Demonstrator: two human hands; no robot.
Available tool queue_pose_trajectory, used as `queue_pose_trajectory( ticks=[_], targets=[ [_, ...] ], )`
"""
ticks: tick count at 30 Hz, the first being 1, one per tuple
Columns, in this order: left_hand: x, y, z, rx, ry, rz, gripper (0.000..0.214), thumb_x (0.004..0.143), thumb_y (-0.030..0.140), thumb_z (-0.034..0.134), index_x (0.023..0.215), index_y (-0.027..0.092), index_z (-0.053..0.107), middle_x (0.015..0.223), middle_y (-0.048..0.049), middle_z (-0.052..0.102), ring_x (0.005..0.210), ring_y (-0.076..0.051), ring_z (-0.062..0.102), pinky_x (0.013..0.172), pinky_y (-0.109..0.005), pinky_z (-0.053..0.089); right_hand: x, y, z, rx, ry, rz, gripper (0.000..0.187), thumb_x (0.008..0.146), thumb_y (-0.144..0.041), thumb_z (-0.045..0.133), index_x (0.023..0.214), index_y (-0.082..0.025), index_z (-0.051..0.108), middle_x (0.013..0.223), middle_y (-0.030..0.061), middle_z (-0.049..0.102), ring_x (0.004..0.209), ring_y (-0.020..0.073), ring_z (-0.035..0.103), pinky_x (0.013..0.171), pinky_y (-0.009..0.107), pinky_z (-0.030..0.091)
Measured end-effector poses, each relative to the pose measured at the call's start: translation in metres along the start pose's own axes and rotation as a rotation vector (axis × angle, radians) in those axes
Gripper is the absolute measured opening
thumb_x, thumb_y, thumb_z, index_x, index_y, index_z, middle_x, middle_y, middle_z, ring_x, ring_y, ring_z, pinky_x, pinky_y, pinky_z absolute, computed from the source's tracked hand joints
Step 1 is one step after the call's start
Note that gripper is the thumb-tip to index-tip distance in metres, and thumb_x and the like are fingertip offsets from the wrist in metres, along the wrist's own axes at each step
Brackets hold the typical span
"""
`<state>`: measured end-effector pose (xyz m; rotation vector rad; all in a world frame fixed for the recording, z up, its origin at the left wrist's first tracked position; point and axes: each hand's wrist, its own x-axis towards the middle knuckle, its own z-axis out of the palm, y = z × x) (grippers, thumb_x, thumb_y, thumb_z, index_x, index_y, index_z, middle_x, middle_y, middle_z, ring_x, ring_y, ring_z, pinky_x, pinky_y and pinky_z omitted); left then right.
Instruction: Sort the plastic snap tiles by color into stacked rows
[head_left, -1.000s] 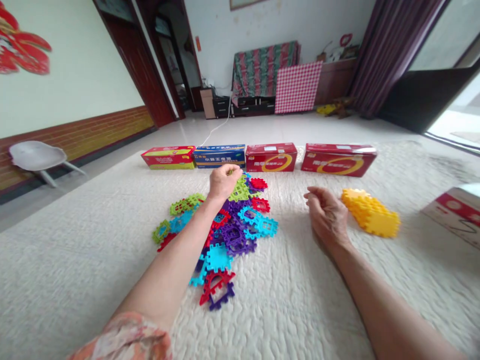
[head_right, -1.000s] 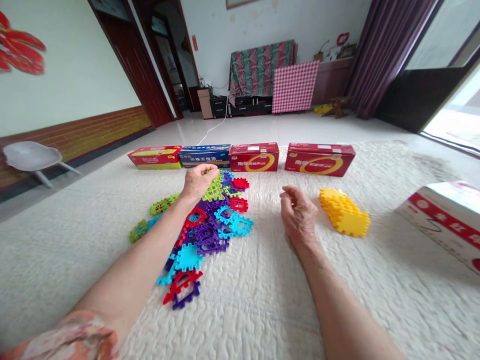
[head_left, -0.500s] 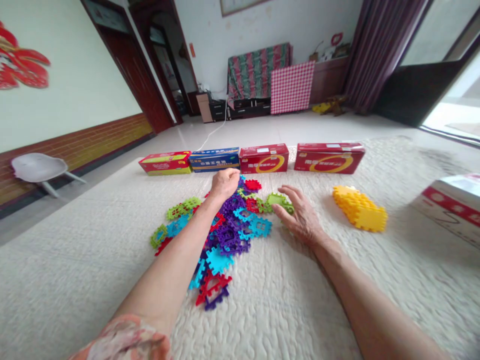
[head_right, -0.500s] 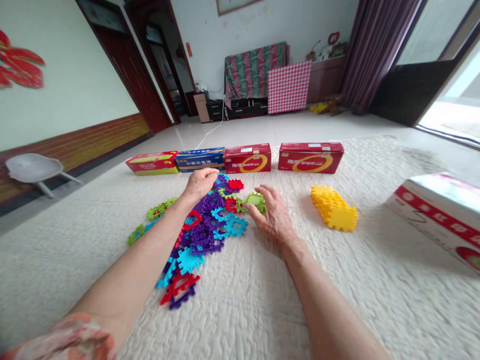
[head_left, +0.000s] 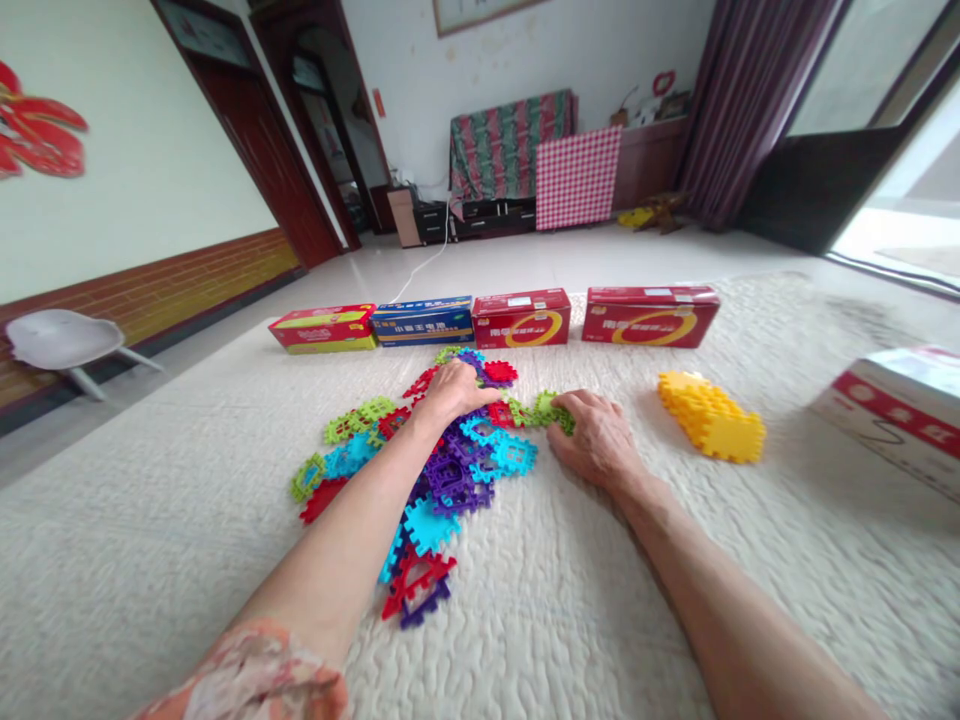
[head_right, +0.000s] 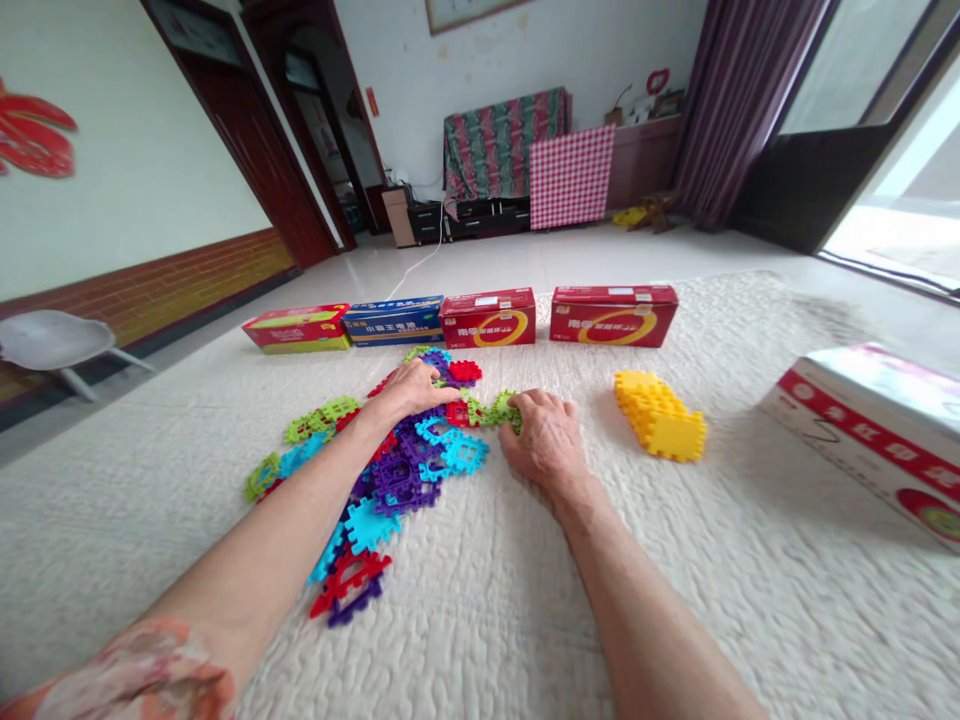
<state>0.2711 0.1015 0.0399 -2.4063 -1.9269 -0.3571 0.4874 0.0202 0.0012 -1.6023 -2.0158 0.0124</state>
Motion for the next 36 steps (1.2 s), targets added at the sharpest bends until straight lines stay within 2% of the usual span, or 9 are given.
queue_pose_trajectory(
  ticks=[3, 6, 11, 15, 20, 23, 27, 31, 36],
  targets=[
    [0.000, 0.001, -0.003, 0.003, -0.044, 0.013, 0.044, 0.068, 0.062, 0.064, 0.069, 0.018, 0.072, 0.073, -0.0071, 0.067, 0.081, -0.023, 0.062, 0.074, -0.029, 0.046, -0.001, 0.000, 0.000, -0.014, 0.031, 0.010, 0.028, 0.079, -0.027, 0.053, 0.102, -0.019, 0.067, 0.108, 0.0118, 0.068, 0.101, 0.0290, 0.059, 0.087, 0.041, 0.038],
    [-0.001, 0.003, -0.007, -0.050, -0.065, -0.025, 0.036, 0.064, 0.057, 0.067, 0.071, 0.022, 0.073, 0.069, -0.0030, 0.066, 0.074, -0.020, 0.060, 0.067, -0.026, 0.044, -0.001, 0.000, -0.001, -0.010, 0.044, -0.017, 0.034, 0.079, -0.029, 0.054, 0.110, -0.020, 0.065, 0.118, 0.0117, 0.065, 0.108, 0.0310, 0.055, 0.089, 0.043, 0.036],
    [-0.007, 0.003, -0.017, -0.200, -0.126, -0.134, 0.024, 0.066, 0.041, 0.062, 0.064, 0.020, 0.072, 0.055, 0.0002, 0.059, 0.056, -0.015, 0.053, 0.052, -0.026, 0.034, -0.002, -0.002, -0.004, -0.021, -0.051, -0.022, 0.039, 0.081, -0.033, 0.054, 0.117, -0.020, 0.062, 0.131, 0.0108, 0.059, 0.115, 0.0325, 0.052, 0.089, 0.044, 0.035],
    [-0.011, 0.009, -0.026, -0.249, -0.084, -0.148, 0.026, 0.068, 0.039, 0.058, 0.060, 0.017, 0.070, 0.051, 0.0005, 0.054, 0.053, -0.013, 0.051, 0.051, -0.025, 0.034, -0.001, -0.003, -0.004, -0.028, -0.076, 0.008, 0.034, 0.083, -0.032, 0.052, 0.113, -0.020, 0.065, 0.129, 0.0104, 0.060, 0.114, 0.0303, 0.053, 0.090, 0.043, 0.035],
    [-0.009, 0.031, -0.035, -0.112, -0.174, -0.124, 0.021, 0.067, 0.031, 0.057, 0.060, 0.016, 0.071, 0.052, -0.0013, 0.056, 0.058, -0.015, 0.054, 0.056, -0.025, 0.037, -0.001, -0.003, -0.003, -0.021, -0.037, 0.055, 0.033, 0.081, -0.031, 0.053, 0.108, -0.018, 0.066, 0.122, 0.0122, 0.062, 0.110, 0.0289, 0.055, 0.090, 0.042, 0.035],
    [-0.004, 0.042, -0.041, -0.073, -0.107, -0.140, 0.023, 0.067, 0.030, 0.056, 0.066, 0.016, 0.074, 0.059, -0.0037, 0.062, 0.065, -0.017, 0.058, 0.060, -0.025, 0.040, -0.001, -0.006, -0.006, -0.019, 0.016, 0.074, 0.034, 0.079, -0.030, 0.055, 0.109, -0.018, 0.065, 0.122, 0.0126, 0.063, 0.111, 0.0302, 0.052, 0.091, 0.044, 0.033],
    [0.003, 0.050, -0.045, -0.078, -0.043, -0.132, 0.028, 0.068, 0.035, 0.056, 0.068, 0.014, 0.075, 0.061, -0.0052, 0.064, 0.064, -0.016, 0.057, 0.061, -0.025, 0.040, -0.001, -0.014, -0.010, 0.027, 0.034, -0.069, 0.039, 0.078, -0.026, 0.053, 0.116, -0.021, 0.062, 0.129, 0.0094, 0.061, 0.118, 0.0288, 0.046, 0.098, 0.048, 0.027],
    [0.007, 0.053, -0.040, -0.073, -0.082, -0.115, 0.032, 0.068, 0.039, 0.057, 0.067, 0.012, 0.074, 0.058, -0.0057, 0.061, 0.062, -0.016, 0.055, 0.058, -0.026, 0.038, -0.001, -0.017, -0.007, 0.028, -0.076, -0.102, 0.028, 0.082, -0.022, 0.048, 0.102, -0.023, 0.068, 0.109, 0.0057, 0.069, 0.110, 0.0260, 0.050, 0.097, 0.048, 0.025],
    [0.007, 0.055, -0.034, -0.091, -0.089, -0.117, 0.029, 0.068, 0.037, 0.058, 0.065, 0.012, 0.072, 0.054, -0.0037, 0.055, 0.061, -0.016, 0.054, 0.057, -0.027, 0.036, 0.000, -0.009, -0.004, -0.025, -0.026, 0.032, 0.022, 0.080, -0.019, 0.050, 0.087, -0.022, 0.070, 0.096, 0.0075, 0.071, 0.103, 0.0256, 0.052, 0.094, 0.046, 0.025]
  ],
)
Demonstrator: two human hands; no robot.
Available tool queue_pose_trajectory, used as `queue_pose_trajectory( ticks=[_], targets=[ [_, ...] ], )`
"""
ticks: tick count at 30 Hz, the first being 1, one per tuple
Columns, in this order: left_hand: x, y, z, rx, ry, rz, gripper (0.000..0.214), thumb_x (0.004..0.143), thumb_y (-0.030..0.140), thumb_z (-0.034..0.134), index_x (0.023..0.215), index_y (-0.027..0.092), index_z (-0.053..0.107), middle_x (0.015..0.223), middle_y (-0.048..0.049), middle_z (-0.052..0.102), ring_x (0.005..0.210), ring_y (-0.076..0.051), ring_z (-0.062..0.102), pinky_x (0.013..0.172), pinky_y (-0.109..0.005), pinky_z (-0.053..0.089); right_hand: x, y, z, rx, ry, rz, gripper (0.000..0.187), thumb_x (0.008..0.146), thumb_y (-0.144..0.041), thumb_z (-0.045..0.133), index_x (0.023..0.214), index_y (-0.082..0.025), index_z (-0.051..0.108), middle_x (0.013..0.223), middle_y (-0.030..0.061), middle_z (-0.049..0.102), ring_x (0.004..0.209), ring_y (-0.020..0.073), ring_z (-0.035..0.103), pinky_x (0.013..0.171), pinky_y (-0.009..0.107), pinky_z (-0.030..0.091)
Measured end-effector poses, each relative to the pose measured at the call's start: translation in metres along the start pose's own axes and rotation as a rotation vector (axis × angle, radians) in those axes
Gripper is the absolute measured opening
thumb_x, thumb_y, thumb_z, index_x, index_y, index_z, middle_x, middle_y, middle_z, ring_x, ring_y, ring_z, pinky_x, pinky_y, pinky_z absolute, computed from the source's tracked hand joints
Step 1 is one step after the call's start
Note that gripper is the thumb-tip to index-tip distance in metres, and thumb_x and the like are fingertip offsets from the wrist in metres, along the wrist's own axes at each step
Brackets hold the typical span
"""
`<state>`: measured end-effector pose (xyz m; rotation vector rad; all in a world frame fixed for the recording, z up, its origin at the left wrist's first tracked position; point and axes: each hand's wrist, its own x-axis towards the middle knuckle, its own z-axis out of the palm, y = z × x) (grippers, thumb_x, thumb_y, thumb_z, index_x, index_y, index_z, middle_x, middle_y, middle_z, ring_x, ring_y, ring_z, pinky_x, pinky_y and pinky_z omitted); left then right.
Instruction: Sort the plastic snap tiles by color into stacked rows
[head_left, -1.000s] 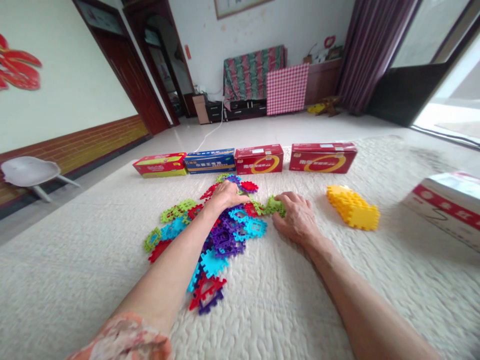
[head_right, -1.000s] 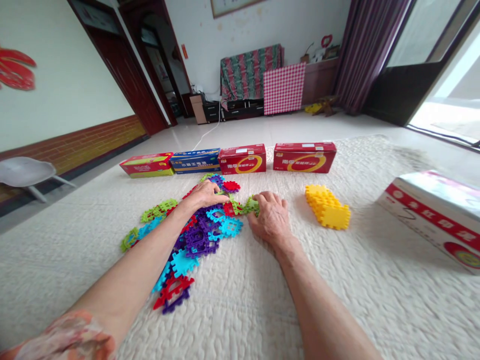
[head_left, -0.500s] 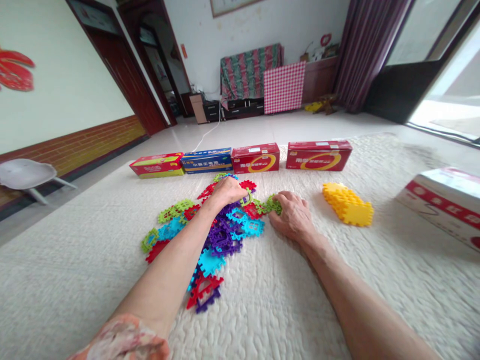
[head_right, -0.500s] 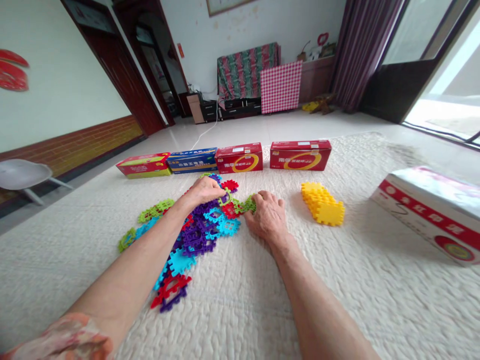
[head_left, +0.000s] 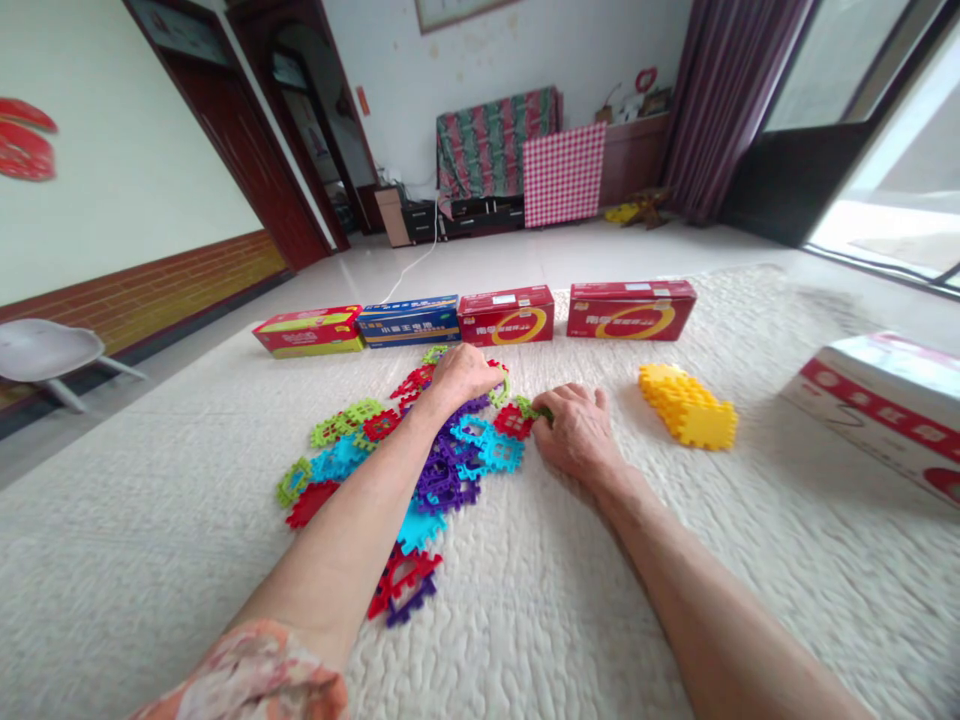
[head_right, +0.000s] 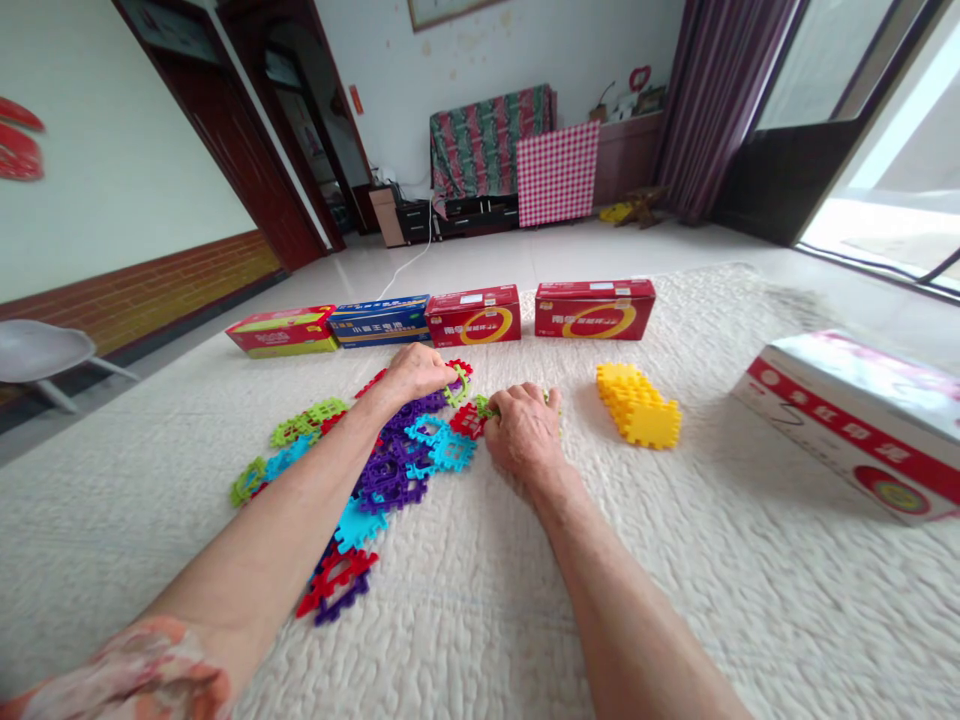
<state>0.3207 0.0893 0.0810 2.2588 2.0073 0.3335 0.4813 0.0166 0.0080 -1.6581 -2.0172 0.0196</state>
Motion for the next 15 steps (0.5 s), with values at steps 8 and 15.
queue_pose_trajectory(
  ticks=[8, 15],
  targets=[
    [-0.013, 0.015, 0.009, -0.170, -0.109, 0.078, 0.027, 0.073, 0.034, 0.057, 0.061, 0.014, 0.071, 0.052, -0.0008, 0.053, 0.056, -0.014, 0.051, 0.054, -0.025, 0.036, 0.003, 0.004, -0.001, 0.059, 0.256, 0.029, 0.036, 0.072, -0.012, 0.050, 0.102, -0.020, 0.067, 0.117, 0.0089, 0.066, 0.112, 0.0262, 0.050, 0.095, 0.044, 0.027],
    [0.020, -0.041, 0.008, 0.059, 0.179, 0.013, 0.034, 0.082, 0.019, 0.047, 0.101, 0.016, 0.075, 0.104, -0.0115, 0.073, 0.098, -0.024, 0.066, 0.086, -0.029, 0.048, 0.002, -0.001, 0.004, 0.069, 0.073, -0.138, 0.028, 0.086, -0.021, 0.046, 0.104, -0.022, 0.067, 0.117, 0.0058, 0.069, 0.111, 0.0252, 0.052, 0.094, 0.044, 0.026]
  ],
)
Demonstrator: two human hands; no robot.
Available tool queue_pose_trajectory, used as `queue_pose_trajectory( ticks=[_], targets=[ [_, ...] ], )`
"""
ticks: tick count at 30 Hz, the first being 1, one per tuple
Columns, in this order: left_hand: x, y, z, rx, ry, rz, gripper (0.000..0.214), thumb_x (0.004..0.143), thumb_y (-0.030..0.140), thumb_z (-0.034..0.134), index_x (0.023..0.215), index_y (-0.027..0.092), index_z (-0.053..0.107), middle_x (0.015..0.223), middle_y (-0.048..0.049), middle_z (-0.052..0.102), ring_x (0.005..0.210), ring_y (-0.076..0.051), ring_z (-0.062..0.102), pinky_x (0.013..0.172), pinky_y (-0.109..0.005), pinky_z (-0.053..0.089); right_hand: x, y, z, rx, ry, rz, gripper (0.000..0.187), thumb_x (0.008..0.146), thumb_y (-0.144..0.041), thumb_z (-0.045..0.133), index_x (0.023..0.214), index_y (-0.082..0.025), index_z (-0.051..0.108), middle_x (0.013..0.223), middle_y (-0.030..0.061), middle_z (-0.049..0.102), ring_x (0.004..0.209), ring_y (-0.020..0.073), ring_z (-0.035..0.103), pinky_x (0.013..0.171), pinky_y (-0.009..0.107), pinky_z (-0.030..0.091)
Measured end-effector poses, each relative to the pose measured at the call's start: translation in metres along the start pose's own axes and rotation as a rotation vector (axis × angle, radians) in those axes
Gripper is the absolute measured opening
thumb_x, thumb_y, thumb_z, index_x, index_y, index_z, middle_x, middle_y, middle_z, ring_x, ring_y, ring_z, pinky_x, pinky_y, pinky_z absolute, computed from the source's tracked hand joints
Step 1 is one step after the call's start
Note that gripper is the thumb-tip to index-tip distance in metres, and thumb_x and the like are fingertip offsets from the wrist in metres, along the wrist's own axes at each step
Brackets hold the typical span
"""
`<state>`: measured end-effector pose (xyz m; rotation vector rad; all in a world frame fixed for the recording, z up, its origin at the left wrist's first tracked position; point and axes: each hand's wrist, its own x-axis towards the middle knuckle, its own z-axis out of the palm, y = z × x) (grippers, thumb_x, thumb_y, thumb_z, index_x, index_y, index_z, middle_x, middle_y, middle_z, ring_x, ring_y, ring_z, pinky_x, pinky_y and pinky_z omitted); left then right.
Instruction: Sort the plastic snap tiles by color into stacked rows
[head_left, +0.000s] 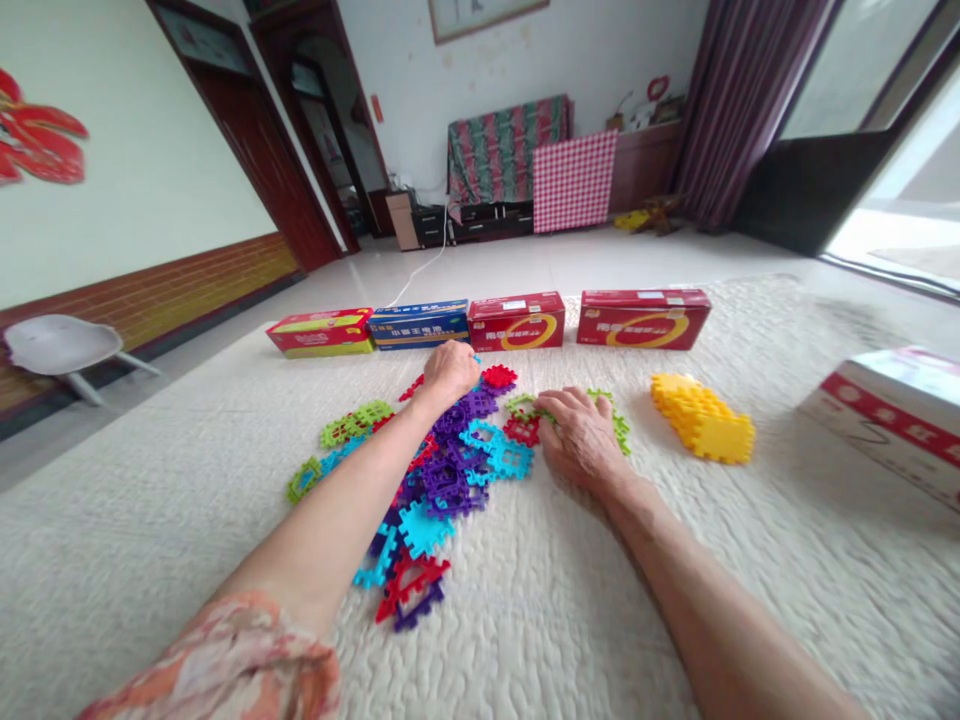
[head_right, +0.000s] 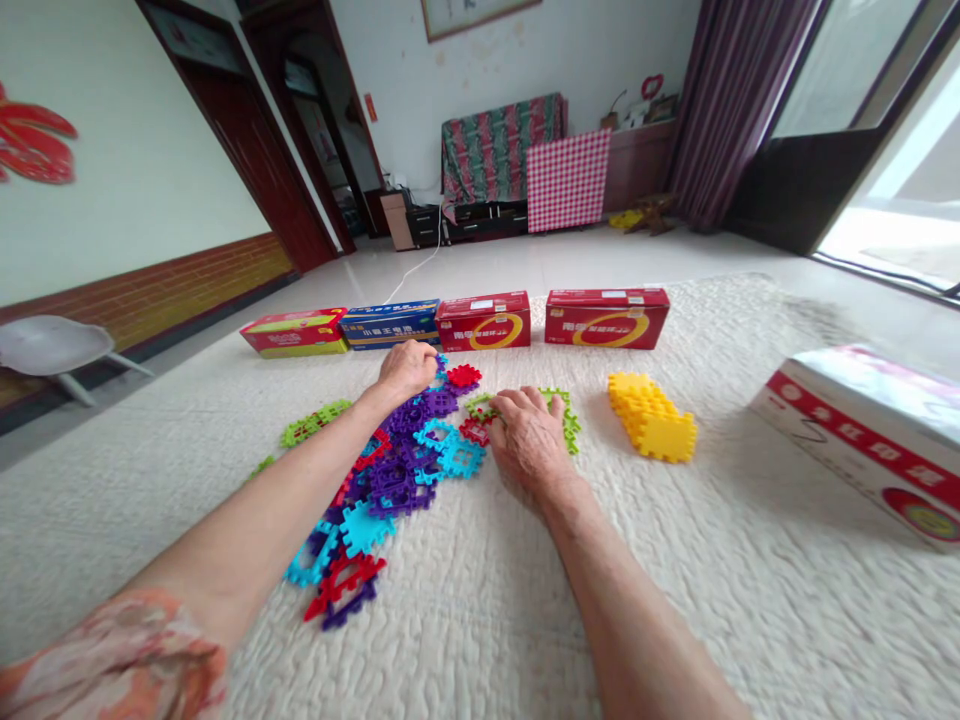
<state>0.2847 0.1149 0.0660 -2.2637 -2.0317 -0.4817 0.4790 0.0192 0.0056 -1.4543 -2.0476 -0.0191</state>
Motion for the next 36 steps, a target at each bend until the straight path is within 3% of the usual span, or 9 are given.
queue_pose_trajectory(
  ticks=[2, 6, 10, 14, 20, 28, 33, 36],
  targets=[
    [0.015, -0.022, 0.008, 0.022, 0.035, -0.066, 0.046, 0.081, 0.015, 0.047, 0.124, 0.019, 0.064, 0.121, -0.0108, 0.068, 0.112, -0.024, 0.062, 0.094, -0.030, 0.046, -0.001, 0.001, 0.001, -0.016, -0.034, 0.006, 0.026, 0.087, -0.022, 0.045, 0.099, -0.022, 0.068, 0.109, 0.0059, 0.071, 0.107, 0.0247, 0.054, 0.092, 0.043, 0.026],
    [0.034, -0.050, 0.026, 0.039, -0.109, -0.122, 0.060, 0.081, 0.013, 0.048, 0.140, 0.016, 0.048, 0.134, -0.0119, 0.060, 0.123, -0.024, 0.056, 0.102, -0.029, 0.043, -0.001, 0.002, 0.000, -0.031, -0.034, 0.028, 0.023, 0.086, -0.021, 0.048, 0.094, -0.021, 0.070, 0.104, 0.0058, 0.072, 0.105, 0.0233, 0.055, 0.093, 0.042, 0.025],
    [0.031, -0.063, 0.036, 0.052, -0.127, -0.081, 0.053, 0.083, 0.015, 0.045, 0.135, 0.020, 0.055, 0.132, -0.0098, 0.061, 0.121, -0.022, 0.057, 0.100, -0.027, 0.043, 0.000, 0.001, -0.001, -0.056, -0.021, 0.086, 0.023, 0.088, -0.027, 0.049, 0.090, -0.021, 0.071, 0.100, 0.0071, 0.071, 0.102, 0.0238, 0.055, 0.090, 0.041, 0.026],
    [0.026, -0.072, 0.036, 0.121, -0.096, -0.022, 0.039, 0.086, 0.024, 0.043, 0.116, 0.018, 0.069, 0.117, -0.0117, 0.066, 0.112, -0.023, 0.060, 0.095, -0.028, 0.045, 0.000, 0.001, -0.001, -0.072, -0.018, 0.102, 0.023, 0.088, -0.033, 0.052, 0.088, -0.022, 0.071, 0.098, 0.0073, 0.070, 0.102, 0.0247, 0.055, 0.091, 0.041, 0.026],
    [0.021, -0.072, 0.028, 0.145, -0.048, -0.058, 0.032, 0.082, 0.028, 0.050, 0.102, 0.018, 0.073, 0.107, -0.0112, 0.068, 0.100, -0.023, 0.062, 0.087, -0.028, 0.046, -0.001, 0.000, -0.001, -0.137, -0.051, 0.111, 0.029, 0.088, -0.036, 0.052, 0.108, -0.024, 0.068, 0.104, 0.0091, 0.067, 0.103, 0.0275, 0.054, 0.091, 0.045, 0.025],
    [-0.006, -0.061, 0.006, 0.298, 0.100, -0.035, 0.037, 0.089, 0.026, 0.037, 0.095, 0.011, 0.070, 0.101, -0.0150, 0.066, 0.091, -0.025, 0.062, 0.075, -0.031, 0.044, -0.001, -0.001, -0.002, -0.143, -0.058, 0.149, 0.025, 0.089, -0.034, 0.051, 0.102, -0.024, 0.071, 0.104, 0.0093, 0.065, 0.102, 0.0275, 0.054, 0.093, 0.047, 0.025],
    [-0.013, -0.057, -0.004, 0.316, 0.058, 0.031, 0.040, 0.089, 0.033, 0.038, 0.083, 0.013, 0.072, 0.096, -0.0134, 0.068, 0.085, -0.023, 0.063, 0.071, -0.030, 0.043, -0.001, 0.001, 0.000, -0.135, -0.048, 0.157, 0.025, 0.089, -0.031, 0.051, 0.100, -0.022, 0.071, 0.103, 0.0101, 0.065, 0.101, 0.0275, 0.054, 0.093, 0.046, 0.025],
    [-0.011, -0.057, -0.006, 0.329, 0.031, 0.090, 0.034, 0.085, 0.029, 0.043, 0.079, 0.013, 0.072, 0.092, -0.0133, 0.069, 0.084, -0.023, 0.063, 0.073, -0.030, 0.044, -0.001, 0.002, 0.001, -0.138, -0.040, 0.152, 0.024, 0.089, -0.030, 0.051, 0.100, -0.022, 0.070, 0.103, 0.0100, 0.065, 0.100, 0.0273, 0.054, 0.092, 0.046, 0.025]
  ],
)
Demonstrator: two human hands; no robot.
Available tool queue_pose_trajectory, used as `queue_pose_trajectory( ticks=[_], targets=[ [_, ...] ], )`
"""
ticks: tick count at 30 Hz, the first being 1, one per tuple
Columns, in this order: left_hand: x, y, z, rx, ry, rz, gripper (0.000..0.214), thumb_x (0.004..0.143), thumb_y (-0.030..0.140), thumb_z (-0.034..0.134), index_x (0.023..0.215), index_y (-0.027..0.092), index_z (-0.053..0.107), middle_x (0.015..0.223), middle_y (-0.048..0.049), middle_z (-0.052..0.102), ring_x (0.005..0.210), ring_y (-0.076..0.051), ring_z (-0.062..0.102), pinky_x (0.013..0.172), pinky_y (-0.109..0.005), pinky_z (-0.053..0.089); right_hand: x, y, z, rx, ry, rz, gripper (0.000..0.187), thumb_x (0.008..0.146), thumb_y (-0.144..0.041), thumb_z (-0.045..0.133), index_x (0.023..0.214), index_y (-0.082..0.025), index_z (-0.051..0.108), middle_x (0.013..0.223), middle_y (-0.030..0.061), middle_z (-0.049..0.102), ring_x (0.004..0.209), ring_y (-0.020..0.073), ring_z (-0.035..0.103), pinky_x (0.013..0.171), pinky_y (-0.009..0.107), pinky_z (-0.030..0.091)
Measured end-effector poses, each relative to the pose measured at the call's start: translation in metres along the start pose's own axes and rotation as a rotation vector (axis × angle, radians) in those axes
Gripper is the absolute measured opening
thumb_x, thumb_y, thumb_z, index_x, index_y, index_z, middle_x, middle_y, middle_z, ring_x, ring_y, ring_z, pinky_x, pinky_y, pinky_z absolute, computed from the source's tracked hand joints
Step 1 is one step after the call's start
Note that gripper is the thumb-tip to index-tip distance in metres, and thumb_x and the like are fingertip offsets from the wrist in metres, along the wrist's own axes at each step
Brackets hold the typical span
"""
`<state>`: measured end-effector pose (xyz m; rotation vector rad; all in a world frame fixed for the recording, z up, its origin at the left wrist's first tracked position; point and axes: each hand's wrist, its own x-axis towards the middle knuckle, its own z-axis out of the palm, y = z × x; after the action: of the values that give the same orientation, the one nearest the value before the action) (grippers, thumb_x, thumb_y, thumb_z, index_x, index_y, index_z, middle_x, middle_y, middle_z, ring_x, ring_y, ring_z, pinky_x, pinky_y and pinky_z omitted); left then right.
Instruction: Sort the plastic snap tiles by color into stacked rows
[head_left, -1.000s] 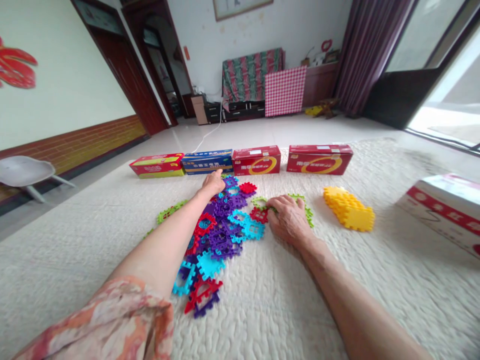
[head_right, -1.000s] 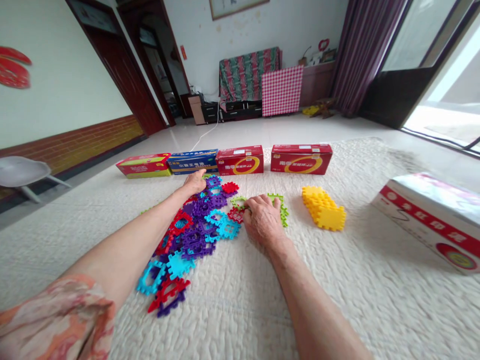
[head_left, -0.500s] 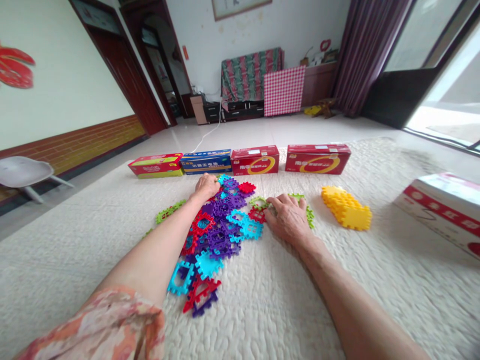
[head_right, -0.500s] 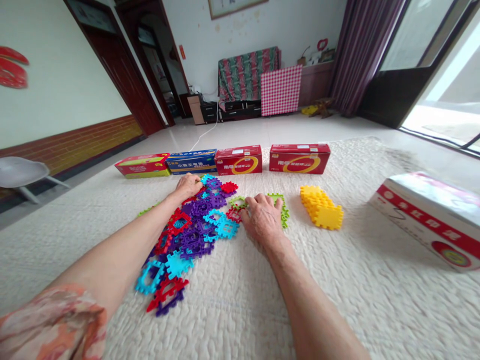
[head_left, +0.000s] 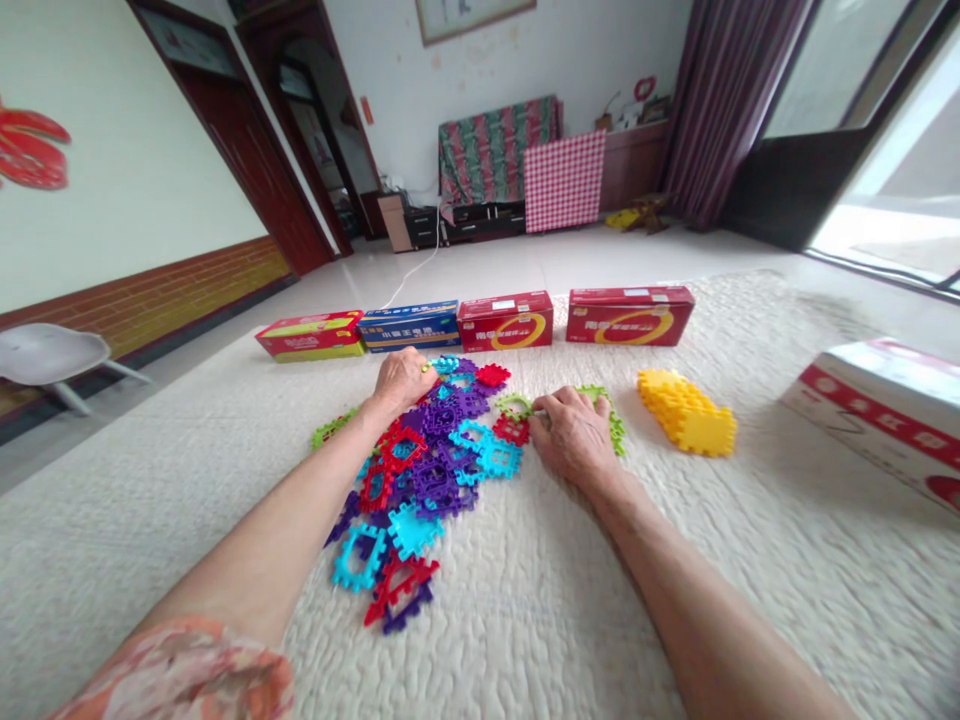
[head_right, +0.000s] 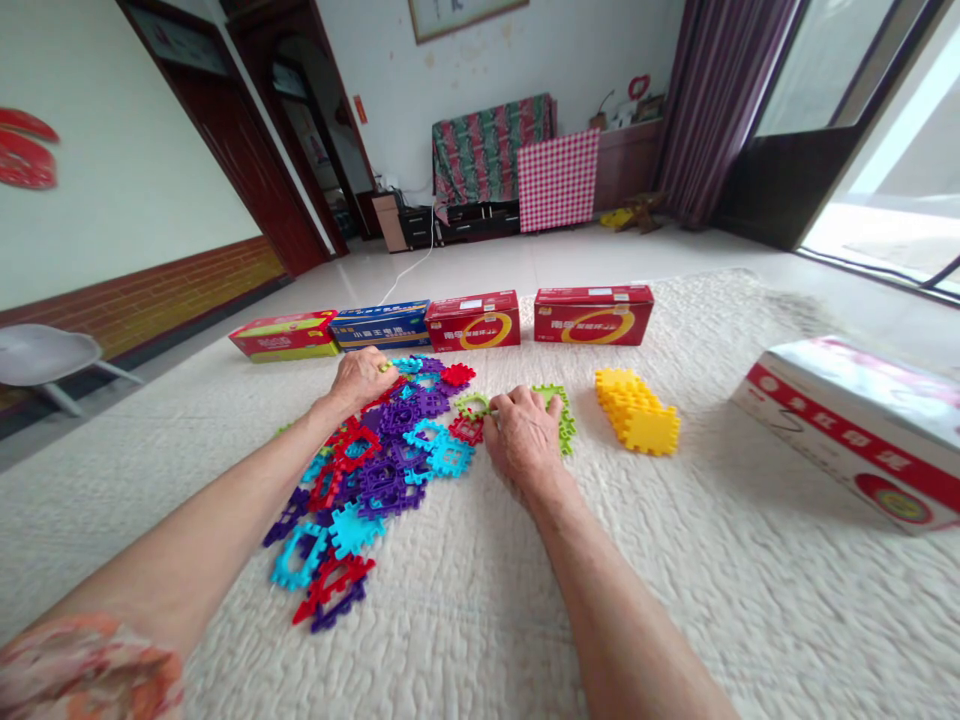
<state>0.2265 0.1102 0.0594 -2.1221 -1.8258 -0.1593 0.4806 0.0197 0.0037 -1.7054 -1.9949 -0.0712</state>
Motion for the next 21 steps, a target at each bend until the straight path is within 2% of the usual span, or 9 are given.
queue_pose_trajectory(
  ticks=[4, 7, 11, 13, 15, 17, 19, 21],
  targets=[
    [0.000, -0.001, -0.003, 0.030, -0.022, 0.076, 0.032, 0.083, 0.020, 0.043, 0.087, 0.009, 0.073, 0.095, -0.0162, 0.070, 0.087, -0.024, 0.064, 0.077, -0.030, 0.046, 0.000, 0.001, 0.001, -0.002, 0.000, -0.003, 0.025, 0.089, -0.030, 0.050, 0.100, -0.022, 0.070, 0.102, 0.0097, 0.065, 0.099, 0.0268, 0.055, 0.091, 0.045, 0.026],
    [-0.003, -0.003, -0.012, 0.091, -0.125, 0.119, 0.032, 0.082, 0.019, 0.045, 0.092, 0.009, 0.073, 0.096, -0.0176, 0.071, 0.089, -0.025, 0.066, 0.077, -0.030, 0.048, 0.000, 0.001, 0.001, -0.001, 0.000, 0.000, 0.025, 0.089, -0.030, 0.049, 0.100, -0.022, 0.071, 0.102, 0.0097, 0.065, 0.099, 0.0269, 0.054, 0.091, 0.045, 0.025],
    [-0.009, -0.005, -0.037, 0.204, -0.313, 0.100, 0.027, 0.077, 0.020, 0.052, 0.088, 0.012, 0.075, 0.090, -0.0171, 0.073, 0.086, -0.028, 0.067, 0.071, -0.031, 0.048, 0.000, 0.001, 0.000, -0.002, -0.006, 0.006, 0.025, 0.089, -0.028, 0.049, 0.100, -0.023, 0.071, 0.101, 0.0096, 0.065, 0.098, 0.0265, 0.055, 0.091, 0.045, 0.026],
    [-0.013, 0.000, -0.051, 0.217, -0.294, 0.042, 0.026, 0.076, 0.023, 0.054, 0.088, 0.013, 0.075, 0.089, -0.0167, 0.073, 0.086, -0.029, 0.068, 0.069, -0.031, 0.047, 0.000, 0.001, -0.001, -0.006, -0.011, 0.024, 0.025, 0.089, -0.028, 0.049, 0.099, -0.022, 0.071, 0.101, 0.0099, 0.065, 0.097, 0.0264, 0.055, 0.091, 0.044, 0.026],
    [-0.016, 0.012, -0.062, 0.136, -0.193, 0.032, 0.029, 0.080, 0.030, 0.051, 0.084, 0.014, 0.075, 0.085, -0.0151, 0.073, 0.084, -0.027, 0.067, 0.068, -0.029, 0.045, 0.001, 0.001, -0.003, -0.009, -0.014, 0.054, 0.026, 0.089, -0.025, 0.048, 0.098, -0.022, 0.072, 0.102, 0.0105, 0.065, 0.098, 0.0265, 0.055, 0.091, 0.044, 0.026],
    [-0.016, 0.033, -0.066, -0.044, -0.113, 0.083, 0.036, 0.084, 0.037, 0.046, 0.076, 0.015, 0.074, 0.075, -0.0113, 0.071, 0.076, -0.023, 0.065, 0.066, -0.027, 0.043, 0.001, 0.002, -0.003, -0.004, -0.013, 0.083, 0.026, 0.087, -0.023, 0.048, 0.097, -0.022, 0.072, 0.101, 0.0107, 0.066, 0.098, 0.0266, 0.055, 0.090, 0.044, 0.027],
    [-0.014, 0.058, -0.062, -0.275, -0.112, 0.127, 0.039, 0.084, 0.041, 0.047, 0.069, 0.015, 0.071, 0.064, -0.0062, 0.065, 0.066, -0.017, 0.060, 0.061, -0.025, 0.039, 0.002, 0.004, -0.003, 0.018, 0.034, 0.116, 0.026, 0.086, -0.020, 0.048, 0.096, -0.022, 0.073, 0.099, 0.0106, 0.066, 0.098, 0.0264, 0.054, 0.090, 0.043, 0.027],
    [-0.010, 0.080, -0.053, -0.503, -0.176, 0.111, 0.042, 0.082, 0.045, 0.048, 0.065, 0.014, 0.070, 0.056, -0.0019, 0.058, 0.057, -0.014, 0.052, 0.056, -0.024, 0.035, 0.004, 0.005, -0.004, 0.062, 0.154, 0.144, 0.027, 0.086, -0.019, 0.047, 0.098, -0.021, 0.071, 0.098, 0.0101, 0.066, 0.097, 0.0255, 0.054, 0.090, 0.041, 0.028]
  ],
)
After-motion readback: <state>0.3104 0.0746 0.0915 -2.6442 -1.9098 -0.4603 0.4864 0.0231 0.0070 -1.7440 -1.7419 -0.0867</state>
